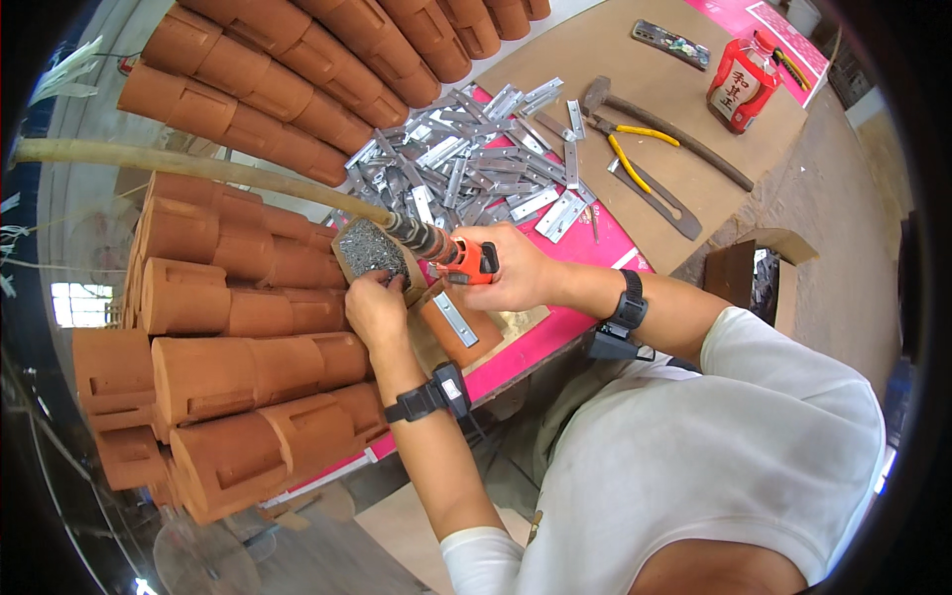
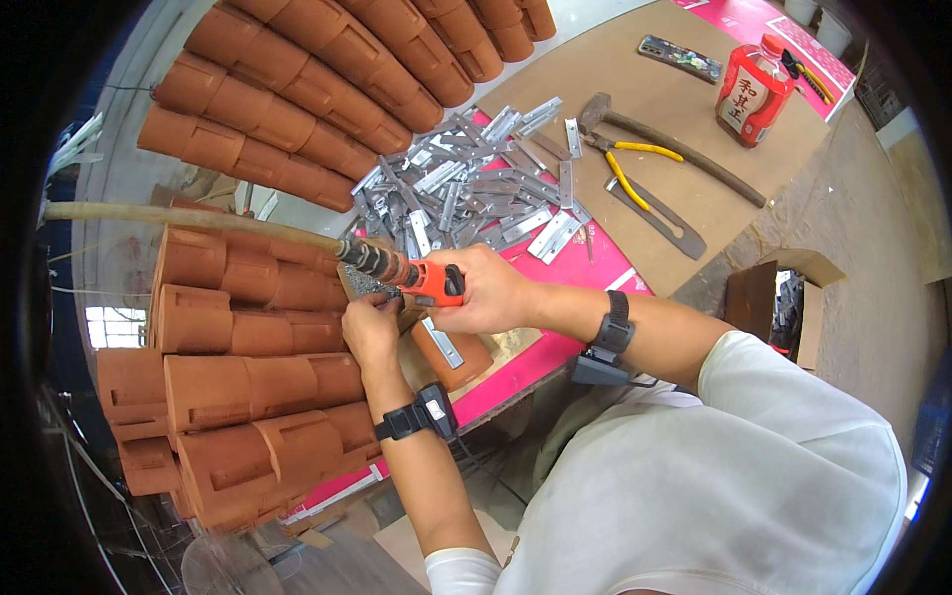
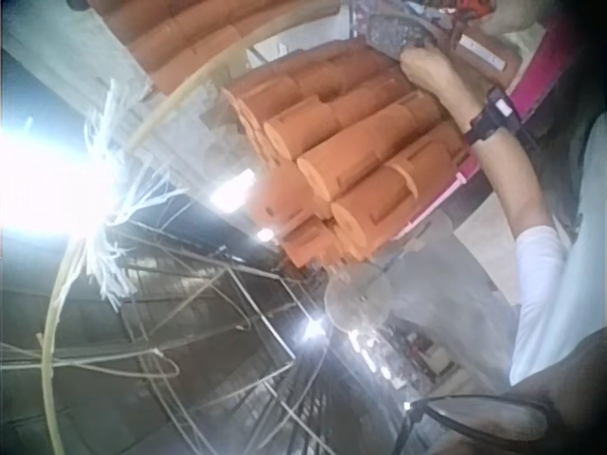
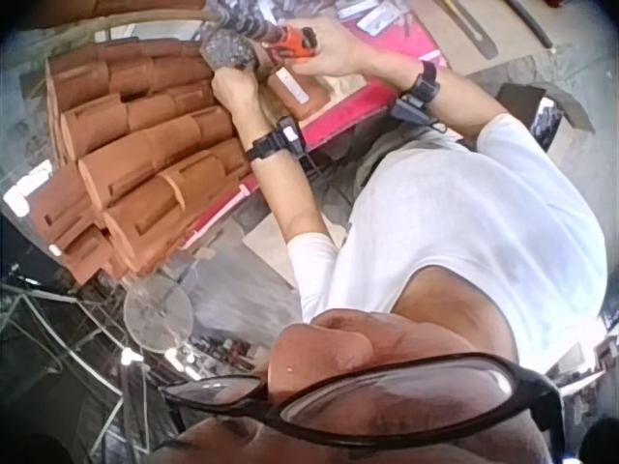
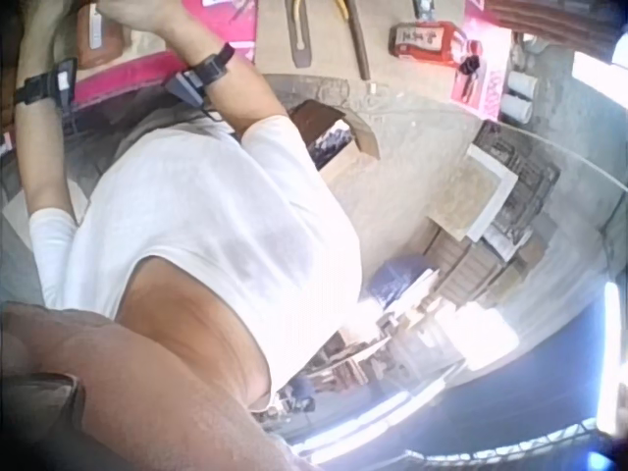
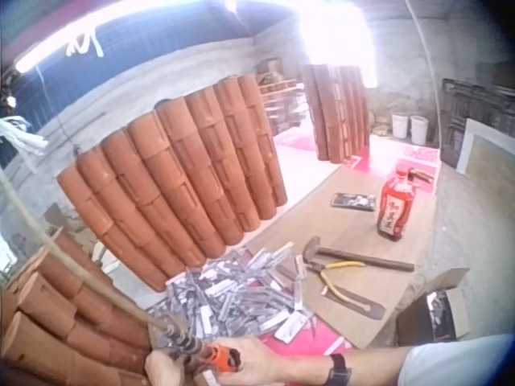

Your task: Assembling wooden or bamboo components using a pneumatic screwdriver and metal fasteners.

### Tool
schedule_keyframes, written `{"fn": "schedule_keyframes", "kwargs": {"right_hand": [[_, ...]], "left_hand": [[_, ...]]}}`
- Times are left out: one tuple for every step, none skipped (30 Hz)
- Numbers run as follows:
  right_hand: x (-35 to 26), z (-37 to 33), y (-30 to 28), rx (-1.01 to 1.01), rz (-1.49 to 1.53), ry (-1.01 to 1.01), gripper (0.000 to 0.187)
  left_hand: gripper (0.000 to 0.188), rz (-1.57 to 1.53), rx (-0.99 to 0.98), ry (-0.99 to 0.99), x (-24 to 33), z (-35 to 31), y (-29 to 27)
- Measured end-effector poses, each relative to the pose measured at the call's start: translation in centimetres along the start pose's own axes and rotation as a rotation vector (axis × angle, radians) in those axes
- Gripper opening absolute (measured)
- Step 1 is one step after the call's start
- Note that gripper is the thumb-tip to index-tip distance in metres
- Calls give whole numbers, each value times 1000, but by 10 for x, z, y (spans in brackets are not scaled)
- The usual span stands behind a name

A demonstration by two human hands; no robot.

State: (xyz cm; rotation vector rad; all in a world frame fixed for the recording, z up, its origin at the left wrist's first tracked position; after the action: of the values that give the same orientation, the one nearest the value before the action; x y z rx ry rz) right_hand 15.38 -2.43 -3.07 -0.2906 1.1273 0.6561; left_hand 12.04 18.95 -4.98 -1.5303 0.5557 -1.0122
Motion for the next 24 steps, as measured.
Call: {"fn": "schedule_keyframes", "kwargs": {"right_hand": [[1, -1, -1, 3, -2, 2, 28], [0, -1, -1, 3, -2, -2, 29], [-1, -1, -1, 2, 0, -8, 29], [-1, -1, -1, 3, 1, -7, 29], [-2, 0, -1, 9, 3, -4, 29], [-3, 0, -2, 16, 4, -1, 28], [-3, 0, -2, 16, 4, 0, 28], [-3, 0, -2, 9, -9, -1, 29], [-3, 0, -2, -1, -22, -2, 30], [-5, 1, -1, -5, -21, -1, 30], [-7, 1, -2, -5, 9, 22, 31], [-7, 1, -1, -6, 39, 43, 32], [-5, 1, -1, -10, 39, 43, 32], [-4, 0, -1, -9, 19, 21, 33], [-4, 0, -1, -8, 0, -1, 34], [-5, 1, 0, -11, 1, -3, 34], [-6, 1, 0, -9, 7, -9, 33], [-8, 1, 0, -8, 12, -17, 32], [-7, 1, 1, -11, 12, -20, 32], [-4, 1, 1, -8, 10, -16, 31], [-3, 0, 1, -5, 7, -12, 30], [-4, 0, 2, -6, 6, -15, 30], [-5, 0, 1, 3, 2, -7, 28], [-6, 0, 0, 13, -3, 1, 27]], "left_hand": [[25, 18, 9, 0, 0, 2, 0], [24, 36, 19, 0, 0, 3, 0], [24, 37, 18, 0, 0, 2, 0], [24, 37, 28, 6, 1, 2, -1], [23, 37, 38, 10, 2, 1, -2], [23, 37, 37, 10, 3, -1, -2], [21, -2, 72, 2, 4, -3, -5], [19, -42, 107, -6, 3, -6, -9], [19, -42, 107, -10, 2, -8, -8], [20, -38, 175, 49, 6, -12, -15], [22, -34, 242, 107, 10, -17, -21], [22, -34, 244, 103, 10, -18, -22], [23, -34, 274, 116, 12, -20, -25], [25, -33, 303, 129, 13, -22, -28], [25, -33, 307, 126, 13, -23, -28], [26, -66, 310, 127, 12, -24, -29], [27, -100, 313, 128, 11, -25, -31], [27, -100, 318, 126, 10, -25, -31], [27, -105, 341, 150, 10, -25, -32], [27, -111, 364, 174, 10, -25, -32], [27, -112, 367, 174, 8, -23, -29], [26, -173, 369, 158, 3, -22, -27], [25, -235, 370, 142, -2, -20, -25], [25, -237, 373, 143, -1, -20, -24]]}}
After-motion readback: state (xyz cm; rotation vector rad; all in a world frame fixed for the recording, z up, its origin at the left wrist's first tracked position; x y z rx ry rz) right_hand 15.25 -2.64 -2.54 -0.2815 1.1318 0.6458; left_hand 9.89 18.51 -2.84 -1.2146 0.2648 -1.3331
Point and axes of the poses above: each hand's wrist, its own z-axis towards the middle knuckle, its own y-axis out of the palm, x = y × z, the point moved 10 cm from there along z, towards the middle knuckle, and after that the axes turned 3 degrees about -y, right-handed, at the moved point
